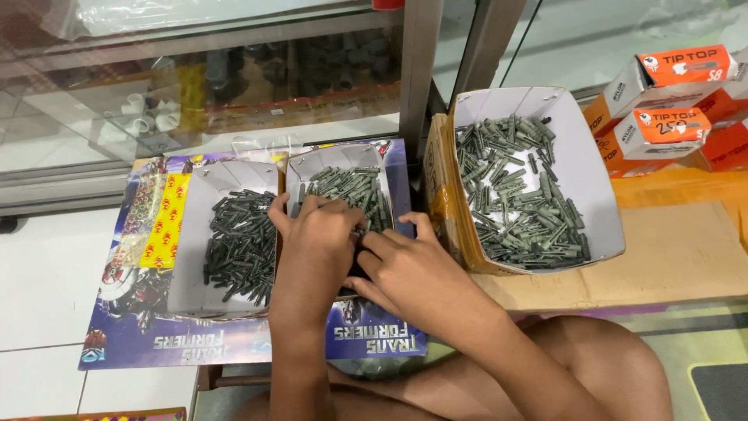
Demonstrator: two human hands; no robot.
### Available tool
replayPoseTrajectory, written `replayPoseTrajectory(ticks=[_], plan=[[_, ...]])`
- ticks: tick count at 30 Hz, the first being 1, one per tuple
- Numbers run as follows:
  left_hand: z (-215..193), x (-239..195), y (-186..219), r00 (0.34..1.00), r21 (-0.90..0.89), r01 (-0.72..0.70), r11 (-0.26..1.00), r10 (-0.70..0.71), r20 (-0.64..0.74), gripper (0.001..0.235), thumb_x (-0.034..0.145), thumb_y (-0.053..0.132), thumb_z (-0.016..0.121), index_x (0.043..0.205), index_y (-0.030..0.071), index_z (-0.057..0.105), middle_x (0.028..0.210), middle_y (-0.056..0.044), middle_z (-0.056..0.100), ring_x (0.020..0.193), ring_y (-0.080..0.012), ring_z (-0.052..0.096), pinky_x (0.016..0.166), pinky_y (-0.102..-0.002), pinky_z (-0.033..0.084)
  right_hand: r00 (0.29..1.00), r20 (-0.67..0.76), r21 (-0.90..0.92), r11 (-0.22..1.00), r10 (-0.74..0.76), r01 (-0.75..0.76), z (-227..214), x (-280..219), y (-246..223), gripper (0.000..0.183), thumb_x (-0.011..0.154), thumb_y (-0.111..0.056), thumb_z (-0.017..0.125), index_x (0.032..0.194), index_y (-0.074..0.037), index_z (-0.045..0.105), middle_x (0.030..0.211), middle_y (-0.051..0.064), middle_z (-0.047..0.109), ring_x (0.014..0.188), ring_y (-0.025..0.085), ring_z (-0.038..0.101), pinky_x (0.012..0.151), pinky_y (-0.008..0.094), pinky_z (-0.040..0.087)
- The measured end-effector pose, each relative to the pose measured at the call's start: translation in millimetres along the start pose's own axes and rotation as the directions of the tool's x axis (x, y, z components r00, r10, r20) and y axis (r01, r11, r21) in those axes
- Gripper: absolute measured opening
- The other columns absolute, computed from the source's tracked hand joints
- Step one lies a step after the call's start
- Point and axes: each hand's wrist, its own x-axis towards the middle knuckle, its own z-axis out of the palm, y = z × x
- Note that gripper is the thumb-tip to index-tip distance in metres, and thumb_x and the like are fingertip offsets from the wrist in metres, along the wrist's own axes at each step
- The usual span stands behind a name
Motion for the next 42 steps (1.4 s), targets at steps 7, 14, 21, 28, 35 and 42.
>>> replayPoseTrajectory(ticks=[7,14,21,28,35,42], plan=[[1,0,1,1.0,-0.023,0.005,1.0,-0.005,0.007,0.006,0.07,0.004,0.066,0.07,0.007,0.072,0.073,-0.003,0.068,0.082,-0.0241,0.056,0.104,-0.06,0.024,1.0,0.018,-0.004,1.0,0.007,-0.006,4,-2,1,0.029,0.095,-0.033,0.06,0.091,-0.006,0.07,0.085,0.006,0.063,0.075,0.021,0.059,0.092,0.045,0.035],[-1,0,3,1.0,0.002,-0.017,1.0,0.017,0.006,0.008,0.069,0.002,0.068,0.074,0.006,0.072,0.076,-0.004,0.068,0.083,-0.0238,0.056,0.105,-0.059,0.025,1.0,0.021,-0.025,1.0,-0.005,0.005,2,-2,2,0.028,0.095,-0.032,0.06,0.092,-0.005,0.07,0.085,0.006,0.064,0.075,0.022,0.059,0.091,0.043,0.035],[-5,-1,5,0.999,-0.041,-0.039,0.998,0.038,-0.017,0.008,0.074,0.005,0.065,0.078,0.008,0.07,0.081,-0.004,0.068,0.083,-0.0233,0.057,0.1,-0.053,0.026,0.999,-0.015,-0.076,0.996,-0.046,0.045,-1,-2,4,0.03,0.093,-0.035,0.061,0.092,-0.007,0.069,0.094,0.007,0.064,0.078,0.023,0.062,0.096,0.048,0.035],[-21,1,19,0.999,-0.034,-0.043,0.998,0.042,-0.024,0.005,0.076,0.008,0.067,0.078,0.01,0.07,0.086,0.0,0.069,0.087,-0.0205,0.056,0.099,-0.052,0.025,0.998,-0.037,-0.065,0.996,-0.059,0.056,-23,-4,-2,0.03,0.093,-0.037,0.062,0.082,-0.009,0.065,0.091,0.008,0.061,0.082,0.023,0.059,0.098,0.048,0.036],[-43,2,42,0.984,0.081,-0.164,0.983,0.169,-0.064,0.013,0.075,0.011,0.065,0.087,0.014,0.07,0.088,0.004,0.066,0.089,-0.0173,0.055,0.094,-0.047,0.027,0.99,-0.118,-0.008,0.997,-0.078,0.078,-60,-14,-5,0.025,0.093,-0.031,0.065,0.083,-0.009,0.063,0.09,0.009,0.056,0.082,0.024,0.051,0.085,0.037,0.039],[-53,1,66,0.963,-0.154,-0.21,0.966,0.177,-0.203,0.018,0.08,0.001,0.069,0.097,0.008,0.069,0.094,0.0,0.065,0.079,-0.0176,0.054,0.081,-0.036,0.037,0.978,-0.201,0.2,0.976,-0.046,0.087,-100,-28,-2,0.015,0.085,-0.011,0.065,0.096,-0.002,0.063,0.103,0.011,0.056,0.086,0.026,0.053,0.082,0.037,0.043]])
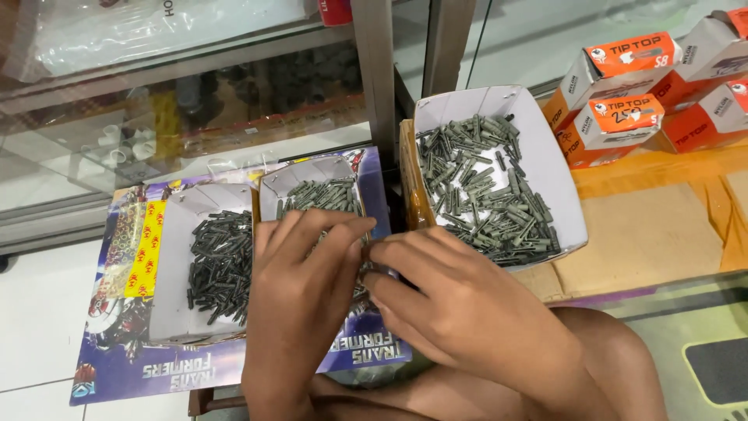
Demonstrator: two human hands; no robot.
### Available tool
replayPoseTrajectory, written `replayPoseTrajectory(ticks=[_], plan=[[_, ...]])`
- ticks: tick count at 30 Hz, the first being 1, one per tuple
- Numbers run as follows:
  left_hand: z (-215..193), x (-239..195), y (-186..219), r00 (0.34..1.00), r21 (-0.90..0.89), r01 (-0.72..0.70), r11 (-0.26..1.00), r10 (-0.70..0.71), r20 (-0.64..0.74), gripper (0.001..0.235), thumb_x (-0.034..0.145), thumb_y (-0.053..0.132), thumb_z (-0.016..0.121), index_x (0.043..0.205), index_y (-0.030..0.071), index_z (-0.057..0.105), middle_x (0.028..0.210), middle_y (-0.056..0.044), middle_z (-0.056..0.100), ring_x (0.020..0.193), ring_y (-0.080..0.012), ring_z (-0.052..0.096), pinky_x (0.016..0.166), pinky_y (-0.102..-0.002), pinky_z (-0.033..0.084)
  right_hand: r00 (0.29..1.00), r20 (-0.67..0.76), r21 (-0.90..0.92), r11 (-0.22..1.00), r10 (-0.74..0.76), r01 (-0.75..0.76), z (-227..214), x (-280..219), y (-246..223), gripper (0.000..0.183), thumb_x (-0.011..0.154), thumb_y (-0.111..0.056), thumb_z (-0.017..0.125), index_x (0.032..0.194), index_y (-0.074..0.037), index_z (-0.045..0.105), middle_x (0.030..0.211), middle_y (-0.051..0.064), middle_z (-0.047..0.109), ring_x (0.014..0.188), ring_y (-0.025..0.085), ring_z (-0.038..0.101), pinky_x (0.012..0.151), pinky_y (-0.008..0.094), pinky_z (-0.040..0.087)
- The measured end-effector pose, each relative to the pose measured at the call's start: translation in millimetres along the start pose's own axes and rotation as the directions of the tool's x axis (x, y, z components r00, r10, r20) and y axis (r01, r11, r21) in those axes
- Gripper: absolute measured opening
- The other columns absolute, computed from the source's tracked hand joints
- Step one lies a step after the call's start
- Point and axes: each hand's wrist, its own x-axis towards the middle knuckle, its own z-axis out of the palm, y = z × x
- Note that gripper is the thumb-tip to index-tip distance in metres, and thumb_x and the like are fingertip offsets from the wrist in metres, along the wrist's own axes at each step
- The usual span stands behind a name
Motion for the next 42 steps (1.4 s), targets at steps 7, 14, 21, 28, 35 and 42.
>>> replayPoseTrajectory(ticks=[7,14,21,28,35,42], plan=[[9,12,26,0.998,-0.322,0.053,0.945,-0.06,-0.011,0.018,0.081,-0.005,0.067,0.099,-0.001,0.067,0.098,-0.007,0.066,0.083,-0.0188,0.064,0.076,-0.03,0.052,0.994,-0.083,0.037,0.997,0.076,-0.073,-33,-13,14,0.02,0.077,-0.003,0.062,0.096,0.001,0.066,0.107,0.01,0.065,0.087,0.024,0.061,0.083,0.035,0.049],[24,32,48,0.994,-0.345,0.055,0.937,-0.02,0.104,0.019,0.084,0.0,0.065,0.103,0.003,0.066,0.109,-0.007,0.065,0.083,-0.0182,0.065,0.074,-0.03,0.053,0.847,-0.357,-0.112,0.882,0.393,-0.457,-53,-35,43,0.021,0.081,0.011,0.061,0.099,0.005,0.069,0.105,0.008,0.07,0.079,0.02,0.061,0.067,0.031,0.045],[71,63,51,0.984,-0.266,-0.096,0.959,0.132,0.119,0.018,0.082,0.001,0.064,0.1,0.002,0.067,0.097,-0.006,0.062,0.085,-0.0239,0.061,0.077,-0.036,0.051,0.787,-0.413,-0.189,0.803,0.458,-0.566,-51,-53,79,0.021,0.081,-0.001,0.065,0.101,-0.002,0.073,0.099,0.009,0.07,0.09,0.029,0.059,0.082,0.039,0.045],[152,100,27,0.924,0.13,-0.311,0.941,0.268,0.273,0.008,0.071,0.006,0.065,0.073,0.003,0.072,0.088,-0.013,0.067,0.069,-0.0343,0.065,0.055,-0.044,0.053,0.78,-0.337,-0.21,0.765,0.528,-0.609,-44,-55,96,0.02,0.08,-0.009,0.064,0.096,-0.001,0.073,0.098,0.011,0.073,0.093,0.033,0.062,0.079,0.043,0.048],[177,126,26,0.872,0.033,-0.277,0.96,0.237,0.427,0.017,0.071,0.01,0.067,0.08,0.019,0.077,0.082,-0.007,0.067,0.073,-0.0306,0.064,0.059,-0.044,0.051,0.717,-0.255,-0.288,0.657,0.648,-0.696,-28,-60,110,0.017,0.083,-0.019,0.06,0.079,-0.006,0.071,0.09,0.007,0.073,0.097,0.032,0.06,0.085,0.048,0.043],[189,133,30,0.811,0.15,-0.201,0.968,0.078,0.579,0.012,0.072,0.016,0.082,0.082,0.017,0.077,0.077,-0.002,0.068,0.079,-0.0265,0.07,0.069,-0.046,0.06,0.541,-0.006,-0.288,0.517,0.841,-0.806,-28,-58,112,0.03,0.094,-0.031,0.05,0.094,-0.014,0.075,0.093,0.007,0.073,0.117,0.032,0.057,0.093,0.054,0.043]])
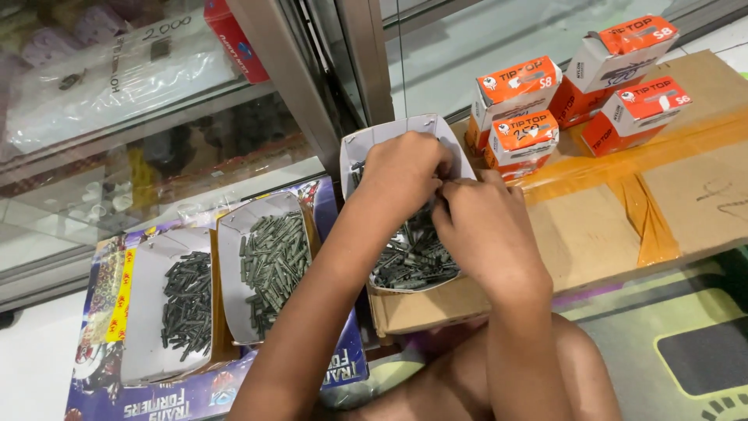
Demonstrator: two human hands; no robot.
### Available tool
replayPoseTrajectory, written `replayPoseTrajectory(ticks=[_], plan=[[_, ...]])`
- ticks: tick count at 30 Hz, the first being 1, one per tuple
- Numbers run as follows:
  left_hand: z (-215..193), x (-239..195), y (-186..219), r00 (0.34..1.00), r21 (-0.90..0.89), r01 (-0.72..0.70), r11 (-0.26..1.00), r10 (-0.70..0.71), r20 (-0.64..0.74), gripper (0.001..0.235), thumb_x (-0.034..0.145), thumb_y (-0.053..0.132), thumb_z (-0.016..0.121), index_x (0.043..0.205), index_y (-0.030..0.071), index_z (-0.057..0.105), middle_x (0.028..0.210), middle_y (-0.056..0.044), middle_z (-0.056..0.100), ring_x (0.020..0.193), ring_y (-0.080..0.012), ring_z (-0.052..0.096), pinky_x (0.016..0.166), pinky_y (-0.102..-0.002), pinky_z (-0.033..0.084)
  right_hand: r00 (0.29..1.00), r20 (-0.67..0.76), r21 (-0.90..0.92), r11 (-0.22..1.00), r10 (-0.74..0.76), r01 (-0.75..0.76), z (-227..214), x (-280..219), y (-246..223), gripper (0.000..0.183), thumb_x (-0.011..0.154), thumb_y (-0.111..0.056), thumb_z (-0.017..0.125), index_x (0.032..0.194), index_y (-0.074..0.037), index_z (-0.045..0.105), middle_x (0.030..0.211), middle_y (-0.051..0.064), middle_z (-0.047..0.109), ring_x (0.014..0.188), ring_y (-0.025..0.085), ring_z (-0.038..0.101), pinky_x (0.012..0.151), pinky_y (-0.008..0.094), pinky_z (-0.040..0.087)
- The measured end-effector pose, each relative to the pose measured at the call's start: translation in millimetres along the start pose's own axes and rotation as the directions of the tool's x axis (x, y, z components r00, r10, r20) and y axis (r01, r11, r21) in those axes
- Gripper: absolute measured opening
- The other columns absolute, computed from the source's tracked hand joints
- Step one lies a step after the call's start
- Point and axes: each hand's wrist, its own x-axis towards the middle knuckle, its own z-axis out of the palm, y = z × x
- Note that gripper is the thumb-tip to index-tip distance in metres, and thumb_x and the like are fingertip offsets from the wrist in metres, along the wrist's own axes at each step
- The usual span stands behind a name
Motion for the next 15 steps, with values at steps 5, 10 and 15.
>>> replayPoseTrajectory(ticks=[5,10,15], plan=[[6,5,-5,0.999,0.02,0.032,0.999,-0.033,0.031,0.012,0.07,0.024,0.083,0.079,0.021,0.076,0.077,-0.001,0.069,0.081,-0.0286,0.071,0.071,-0.048,0.059,1.0,0.022,-0.005,1.0,0.01,-0.01,-6,-2,-5,0.03,0.093,-0.029,0.051,0.095,-0.012,0.075,0.094,0.01,0.073,0.118,0.033,0.056,0.093,0.054,0.042],[4,5,-7,0.995,-0.031,0.072,0.997,-0.069,0.067,0.003,0.076,0.02,0.078,0.078,0.02,0.076,0.078,-0.004,0.07,0.083,-0.0309,0.072,0.074,-0.047,0.059,0.999,0.033,-0.081,0.997,-0.002,0.005,-9,-3,-10,0.03,0.094,-0.031,0.052,0.101,-0.011,0.074,0.097,0.01,0.072,0.123,0.034,0.052,0.096,0.055,0.039],[5,5,-7,0.993,-0.07,0.093,0.993,-0.088,0.075,0.003,0.076,0.019,0.078,0.079,0.019,0.076,0.079,-0.005,0.071,0.084,-0.0325,0.072,0.075,-0.048,0.059,0.999,-0.011,-0.099,0.995,-0.032,0.031,-6,-4,-7,0.028,0.094,-0.031,0.054,0.097,-0.011,0.075,0.093,0.009,0.072,0.119,0.034,0.055,0.094,0.054,0.04]])
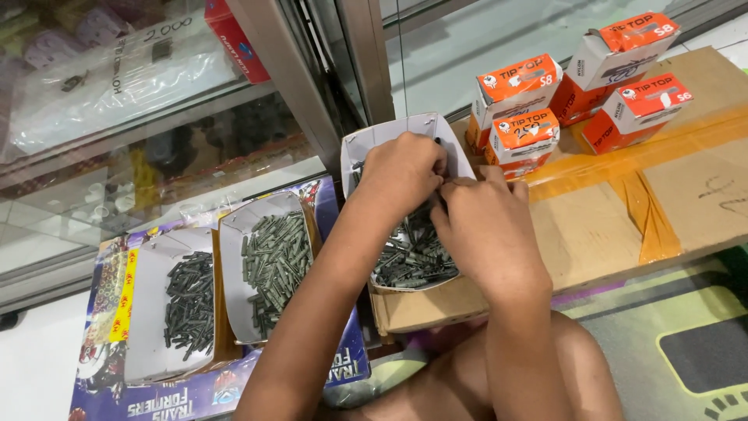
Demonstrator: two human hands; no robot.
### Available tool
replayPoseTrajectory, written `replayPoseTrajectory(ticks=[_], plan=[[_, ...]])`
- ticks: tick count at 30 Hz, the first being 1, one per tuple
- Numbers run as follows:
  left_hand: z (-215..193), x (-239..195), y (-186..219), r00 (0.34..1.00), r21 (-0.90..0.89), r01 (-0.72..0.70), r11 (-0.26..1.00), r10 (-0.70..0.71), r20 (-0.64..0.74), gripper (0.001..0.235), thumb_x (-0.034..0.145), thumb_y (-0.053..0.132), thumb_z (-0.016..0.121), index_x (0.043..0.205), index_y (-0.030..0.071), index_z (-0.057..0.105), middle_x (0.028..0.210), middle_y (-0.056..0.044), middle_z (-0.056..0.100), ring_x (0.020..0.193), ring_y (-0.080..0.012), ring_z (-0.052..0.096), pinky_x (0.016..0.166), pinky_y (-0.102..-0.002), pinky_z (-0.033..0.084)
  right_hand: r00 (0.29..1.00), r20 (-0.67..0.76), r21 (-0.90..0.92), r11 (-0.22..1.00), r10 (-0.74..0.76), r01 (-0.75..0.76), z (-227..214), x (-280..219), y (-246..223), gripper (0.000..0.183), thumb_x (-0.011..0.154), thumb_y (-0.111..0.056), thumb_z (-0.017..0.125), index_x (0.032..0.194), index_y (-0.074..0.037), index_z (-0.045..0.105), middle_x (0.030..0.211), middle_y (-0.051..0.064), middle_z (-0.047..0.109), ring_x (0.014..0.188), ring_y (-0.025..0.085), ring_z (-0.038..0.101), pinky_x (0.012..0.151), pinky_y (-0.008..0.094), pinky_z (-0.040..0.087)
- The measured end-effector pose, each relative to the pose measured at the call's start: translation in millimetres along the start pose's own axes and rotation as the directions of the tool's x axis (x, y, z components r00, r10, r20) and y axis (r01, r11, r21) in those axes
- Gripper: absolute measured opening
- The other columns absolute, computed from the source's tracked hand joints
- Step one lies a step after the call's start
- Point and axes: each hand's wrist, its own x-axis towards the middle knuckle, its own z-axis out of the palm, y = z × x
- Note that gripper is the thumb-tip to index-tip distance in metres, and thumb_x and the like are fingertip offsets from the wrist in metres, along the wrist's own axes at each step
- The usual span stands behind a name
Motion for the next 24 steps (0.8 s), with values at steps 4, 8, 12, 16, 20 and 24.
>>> replayPoseTrajectory(ticks=[4,8,12,16,20,24], plan=[[4,2,0,1.0,0.018,0.003,1.0,-0.003,-0.007,0.004,0.075,0.019,0.077,0.078,0.021,0.075,0.079,-0.005,0.07,0.084,-0.0337,0.072,0.074,-0.048,0.059,0.999,-0.046,-0.006,1.0,-0.021,0.02,0,-1,0,0.027,0.095,-0.032,0.055,0.097,-0.014,0.075,0.091,0.007,0.073,0.116,0.032,0.058,0.091,0.052,0.043],[-3,-4,1,1.0,0.009,-0.007,1.0,0.007,-0.011,0.006,0.075,0.016,0.077,0.079,0.02,0.076,0.079,-0.007,0.071,0.084,-0.0343,0.072,0.075,-0.048,0.059,0.997,-0.074,-0.039,0.999,-0.021,0.018,10,2,5,0.027,0.094,-0.034,0.057,0.093,-0.014,0.075,0.088,0.007,0.073,0.114,0.032,0.059,0.09,0.052,0.044],[0,-3,0,0.999,0.008,-0.026,1.0,0.026,-0.022,0.006,0.073,0.015,0.078,0.077,0.019,0.076,0.078,-0.007,0.071,0.083,-0.0337,0.072,0.074,-0.048,0.059,1.0,-0.019,-0.037,0.999,-0.002,0.002,9,2,4,0.03,0.093,-0.036,0.056,0.098,-0.014,0.075,0.091,0.009,0.073,0.109,0.033,0.059,0.088,0.05,0.045],[5,0,-2,0.999,0.01,-0.035,0.999,0.035,-0.034,0.007,0.073,0.017,0.08,0.079,0.019,0.076,0.077,-0.006,0.07,0.082,-0.0335,0.072,0.073,-0.049,0.059,1.0,-0.004,-0.04,0.999,-0.009,0.009,5,0,1,0.03,0.093,-0.036,0.056,0.099,-0.014,0.076,0.092,0.009,0.073,0.107,0.032,0.06,0.087,0.049,0.046],[5,0,-3,0.999,0.008,-0.022,1.0,0.023,-0.022,0.007,0.072,0.017,0.08,0.077,0.019,0.076,0.077,-0.006,0.07,0.081,-0.033,0.072,0.073,-0.048,0.059,1.0,0.017,-0.022,1.0,-0.008,0.008,3,2,0,0.031,0.093,-0.036,0.056,0.099,-0.013,0.075,0.092,0.01,0.073,0.107,0.034,0.059,0.088,0.051,0.045],[1,-4,0,0.998,-0.005,-0.055,0.998,0.055,-0.023,0.007,0.073,0.013,0.079,0.079,0.017,0.076,0.076,-0.007,0.07,0.081,-0.0333,0.072,0.074,-0.049,0.059,0.999,0.044,0.033,0.999,-0.005,0.004,-2,1,1,0.032,0.093,-0.035,0.056,0.101,-0.009,0.075,0.093,0.012,0.072,0.103,0.033,0.06,0.087,0.05,0.048]])
